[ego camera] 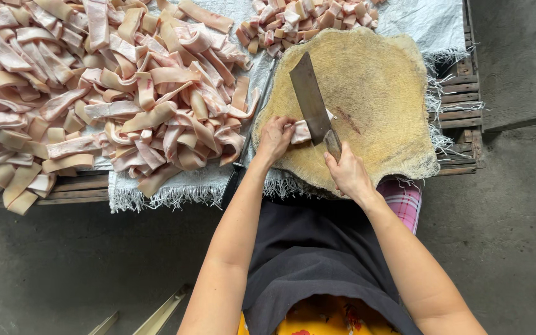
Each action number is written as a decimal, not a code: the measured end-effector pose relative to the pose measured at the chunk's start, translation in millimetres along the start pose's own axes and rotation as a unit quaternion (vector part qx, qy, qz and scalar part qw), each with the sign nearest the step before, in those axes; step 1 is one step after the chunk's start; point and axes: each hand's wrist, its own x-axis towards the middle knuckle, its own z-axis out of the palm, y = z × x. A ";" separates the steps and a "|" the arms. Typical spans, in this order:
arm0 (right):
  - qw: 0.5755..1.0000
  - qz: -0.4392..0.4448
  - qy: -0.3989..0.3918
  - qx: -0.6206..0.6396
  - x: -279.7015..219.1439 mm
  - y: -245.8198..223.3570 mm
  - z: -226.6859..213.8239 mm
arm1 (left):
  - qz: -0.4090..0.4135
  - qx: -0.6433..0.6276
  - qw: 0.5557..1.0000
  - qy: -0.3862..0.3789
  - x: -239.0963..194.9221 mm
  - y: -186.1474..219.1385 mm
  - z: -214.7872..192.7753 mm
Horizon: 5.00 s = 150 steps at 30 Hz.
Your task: The person uses a large cleaver to chop strips of raw meat into small cubes on a wooden cutting board. The chopped pieces are gathered into a pile on the board while more strips are taken from a larger pile on the table.
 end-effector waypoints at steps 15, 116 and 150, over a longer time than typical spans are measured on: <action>0.999 -0.019 0.020 0.040 0.0 9.6 5.9 | 0.005 -0.076 0.997 -0.010 -2.4 -7.8 -3.1; 0.982 -0.166 0.000 -0.092 -18.6 7.7 20.5 | -0.065 0.178 0.980 0.057 72.5 -149.0 -49.8; 0.998 0.001 0.000 0.059 8.2 38.6 -27.9 | -0.082 0.024 0.996 0.006 -12.3 -3.6 -26.3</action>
